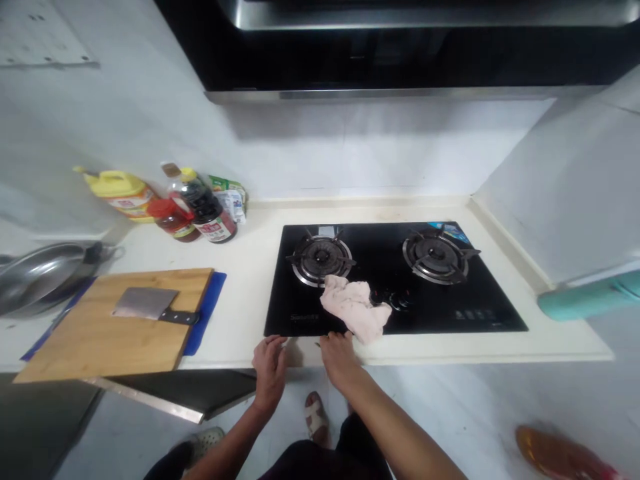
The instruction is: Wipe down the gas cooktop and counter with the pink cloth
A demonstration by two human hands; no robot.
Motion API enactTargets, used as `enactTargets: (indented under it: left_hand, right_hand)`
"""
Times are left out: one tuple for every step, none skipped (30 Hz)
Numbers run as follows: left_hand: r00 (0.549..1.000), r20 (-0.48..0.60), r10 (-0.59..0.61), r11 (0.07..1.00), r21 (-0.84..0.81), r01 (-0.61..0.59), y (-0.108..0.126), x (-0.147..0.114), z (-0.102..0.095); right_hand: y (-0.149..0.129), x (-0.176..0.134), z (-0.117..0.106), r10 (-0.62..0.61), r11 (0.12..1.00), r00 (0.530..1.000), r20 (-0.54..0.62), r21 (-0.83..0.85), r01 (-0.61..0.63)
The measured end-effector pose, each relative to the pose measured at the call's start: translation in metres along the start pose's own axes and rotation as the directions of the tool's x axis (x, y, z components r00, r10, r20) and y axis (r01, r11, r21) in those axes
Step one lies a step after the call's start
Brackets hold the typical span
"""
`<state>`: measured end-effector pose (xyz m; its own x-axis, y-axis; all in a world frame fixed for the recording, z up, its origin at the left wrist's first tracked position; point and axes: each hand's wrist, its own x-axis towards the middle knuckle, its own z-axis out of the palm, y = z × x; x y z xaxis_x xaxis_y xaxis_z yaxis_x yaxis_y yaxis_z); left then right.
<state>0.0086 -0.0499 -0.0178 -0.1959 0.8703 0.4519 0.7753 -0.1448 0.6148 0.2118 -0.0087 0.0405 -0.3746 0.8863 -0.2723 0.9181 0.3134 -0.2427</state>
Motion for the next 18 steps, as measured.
enactTargets:
  left_hand:
    - [1.0,-0.007,0.016,1.0,0.003,-0.016,-0.002,0.001,0.001]
    - [0.999,-0.009,0.032,0.999,0.007,-0.032,-0.004,0.002,0.002]
    - [0.999,-0.007,0.05,0.999,0.012,-0.05,-0.007,0.004,0.002]
    - [0.998,0.003,0.067,0.998,0.016,-0.067,-0.009,0.006,0.003]
    - [0.997,0.017,0.082,0.996,0.021,-0.082,-0.012,0.008,0.003]
    - [0.995,0.032,0.093,0.995,0.025,-0.093,-0.014,0.01,0.003]
    - [0.994,0.047,0.102,0.994,0.027,-0.103,-0.017,0.012,0.003]
    - [0.992,0.062,0.112,0.993,0.023,-0.114,-0.019,0.015,0.003]
    - [0.99,0.078,0.12,0.992,0.019,-0.122,-0.02,0.017,0.004]
    - [0.988,0.091,0.126,0.992,0.014,-0.128,-0.022,0.019,0.004]
    - [0.987,0.101,0.126,0.992,0.011,-0.128,-0.023,0.021,0.004]
    - [0.986,0.115,0.12,0.993,0.01,-0.122,-0.024,0.023,0.004]
    - [0.986,0.127,0.108,0.994,0.011,-0.111,-0.025,0.024,0.005]
    - [0.986,0.138,0.095,0.995,0.012,-0.098,-0.025,0.025,0.005]
    - [0.986,0.144,0.085,0.996,0.01,-0.087,-0.024,0.026,0.005]
    - [0.986,0.146,0.079,0.997,0.003,-0.08,-0.023,0.026,0.005]
    - [0.986,0.147,0.075,0.997,-0.005,-0.075,-0.022,0.025,0.005]
    - [0.988,0.141,0.069,0.998,-0.013,-0.068,-0.02,0.025,0.004]
  right_hand:
    - [-0.003,0.001,-0.004,0.001,1.0,1.0,0.011,-0.002,-0.001]
    - [-0.005,0.003,-0.007,0.002,1.0,1.0,0.015,-0.001,-0.002]
    - [-0.008,0.004,-0.011,0.007,1.0,1.0,0.016,0.001,-0.007]
    - [-0.01,0.006,-0.014,0.014,1.0,1.0,0.02,0.003,-0.014]
    - [-0.012,0.008,-0.016,0.025,1.0,0.999,0.026,0.007,-0.025]
    - [-0.013,0.01,-0.018,0.032,0.999,0.999,0.03,0.012,-0.033]
    - [-0.014,0.011,-0.019,0.033,0.999,0.999,0.03,0.016,-0.034]
    - [-0.015,0.013,-0.02,0.029,0.999,0.999,0.026,0.022,-0.03]
    - [-0.015,0.014,-0.02,0.022,0.999,1.0,0.017,0.027,-0.022]
    - [-0.015,0.014,-0.02,0.012,0.999,1.0,0.008,0.03,-0.013]
    - [-0.015,0.015,-0.019,0.005,0.999,1.0,0.003,0.032,-0.005]
    - [-0.014,0.015,-0.017,0.003,0.999,1.0,0.004,0.033,-0.003]
    - [-0.014,0.015,-0.015,0.007,0.999,1.0,0.008,0.035,-0.007]
    - [-0.012,0.015,-0.013,0.01,0.999,1.0,0.005,0.041,-0.011]
    - [-0.011,0.014,-0.01,0.016,0.998,1.0,-0.005,0.059,-0.015]
    - [-0.009,0.014,-0.007,0.029,0.994,0.999,-0.031,0.107,-0.026]
    - [-0.006,0.013,-0.004,0.057,0.975,0.996,-0.072,0.216,-0.04]
    - [-0.002,0.011,-0.001,0.097,0.928,0.989,-0.109,0.368,-0.05]
